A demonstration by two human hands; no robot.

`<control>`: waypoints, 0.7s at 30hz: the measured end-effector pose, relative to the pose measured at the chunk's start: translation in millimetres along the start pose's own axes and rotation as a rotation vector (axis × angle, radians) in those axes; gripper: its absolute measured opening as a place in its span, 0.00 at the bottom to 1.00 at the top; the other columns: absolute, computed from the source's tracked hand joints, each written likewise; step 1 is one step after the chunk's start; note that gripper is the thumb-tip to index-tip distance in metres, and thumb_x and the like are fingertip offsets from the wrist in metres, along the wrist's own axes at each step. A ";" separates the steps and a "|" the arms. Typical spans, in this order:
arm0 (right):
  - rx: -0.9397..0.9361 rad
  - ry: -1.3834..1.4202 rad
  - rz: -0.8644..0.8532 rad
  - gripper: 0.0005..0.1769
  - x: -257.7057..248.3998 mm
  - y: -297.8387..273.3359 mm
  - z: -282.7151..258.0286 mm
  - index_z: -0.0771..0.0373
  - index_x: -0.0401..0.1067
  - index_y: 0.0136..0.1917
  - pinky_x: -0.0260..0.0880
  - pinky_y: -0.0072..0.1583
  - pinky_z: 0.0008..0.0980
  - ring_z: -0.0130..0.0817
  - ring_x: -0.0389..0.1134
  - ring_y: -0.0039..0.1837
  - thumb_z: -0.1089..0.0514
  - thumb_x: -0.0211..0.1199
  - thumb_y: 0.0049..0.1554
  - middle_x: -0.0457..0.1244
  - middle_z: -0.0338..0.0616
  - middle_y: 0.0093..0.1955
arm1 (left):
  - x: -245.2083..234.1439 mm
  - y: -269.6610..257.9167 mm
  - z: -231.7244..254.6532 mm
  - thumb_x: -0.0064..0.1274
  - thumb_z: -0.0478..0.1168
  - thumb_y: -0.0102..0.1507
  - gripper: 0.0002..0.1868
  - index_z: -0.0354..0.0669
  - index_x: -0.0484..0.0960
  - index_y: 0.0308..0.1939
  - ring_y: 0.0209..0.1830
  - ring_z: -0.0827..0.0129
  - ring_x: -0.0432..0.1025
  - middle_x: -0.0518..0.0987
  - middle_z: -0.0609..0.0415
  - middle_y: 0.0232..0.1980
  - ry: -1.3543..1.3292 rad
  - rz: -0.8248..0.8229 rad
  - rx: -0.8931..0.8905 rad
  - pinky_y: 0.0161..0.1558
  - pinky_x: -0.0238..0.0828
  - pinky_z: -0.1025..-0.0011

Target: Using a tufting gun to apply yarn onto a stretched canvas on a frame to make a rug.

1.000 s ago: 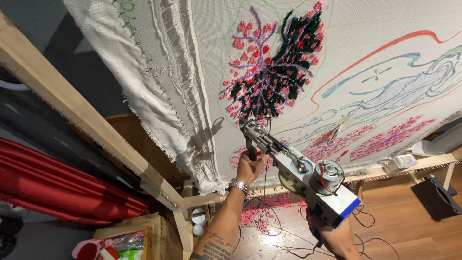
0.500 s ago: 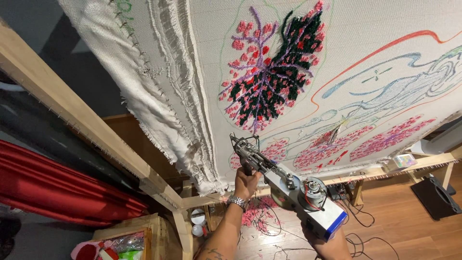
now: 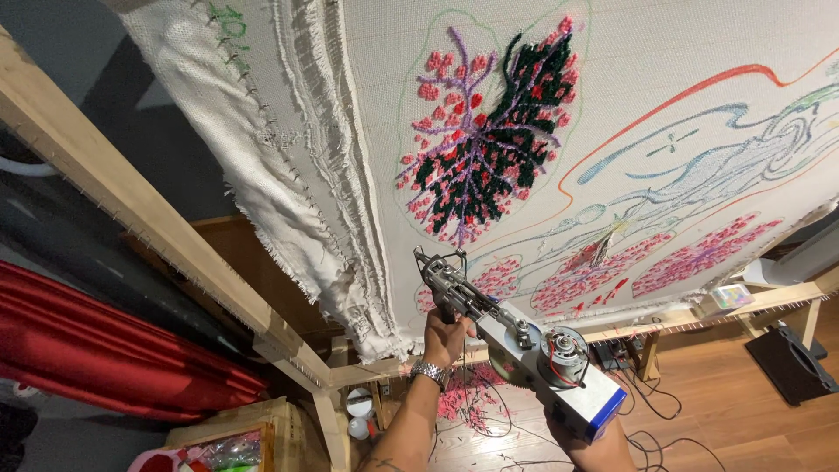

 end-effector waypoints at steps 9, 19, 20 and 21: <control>0.133 0.053 0.008 0.24 0.2 -11.0 24.6 0.61 0.76 0.53 0.74 0.51 0.34 0.37 0.72 0.50 0.63 0.73 0.40 0.72 0.43 0.48 | 10.1 -5.3 19.7 0.51 0.27 0.59 0.10 0.43 0.68 0.29 0.24 0.68 0.75 0.76 0.54 0.26 0.006 -0.078 0.084 0.32 0.77 0.68; 0.340 0.299 -0.016 0.27 9.9 -5.4 45.0 0.65 0.74 0.57 0.74 0.45 0.33 0.34 0.72 0.44 0.69 0.68 0.42 0.70 0.44 0.45 | 18.0 29.4 36.1 0.53 0.32 0.61 0.05 0.37 0.79 0.30 0.19 0.72 0.72 0.81 0.53 0.26 0.219 -0.011 0.071 0.25 0.71 0.71; 0.461 0.399 -0.024 0.21 13.9 -7.2 55.1 0.67 0.73 0.53 0.70 0.40 0.35 0.36 0.70 0.38 0.70 0.68 0.45 0.68 0.47 0.39 | 20.8 32.4 45.1 0.54 0.33 0.62 0.05 0.36 0.79 0.31 0.18 0.73 0.71 0.81 0.53 0.27 0.224 -0.015 0.092 0.23 0.70 0.71; 0.581 0.500 -0.032 0.15 18.7 -10.1 64.3 0.70 0.72 0.50 0.66 0.35 0.37 0.39 0.67 0.32 0.70 0.68 0.48 0.67 0.51 0.34 | 23.5 35.6 54.2 0.55 0.35 0.63 0.06 0.34 0.80 0.33 0.17 0.74 0.70 0.81 0.53 0.28 0.228 -0.020 0.112 0.21 0.69 0.72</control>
Point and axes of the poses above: each hand's wrist, its own y-axis towards the middle knuckle, its own x-axis out of the palm, z = x × y, the point moved 9 cm from there along y, towards the middle knuckle
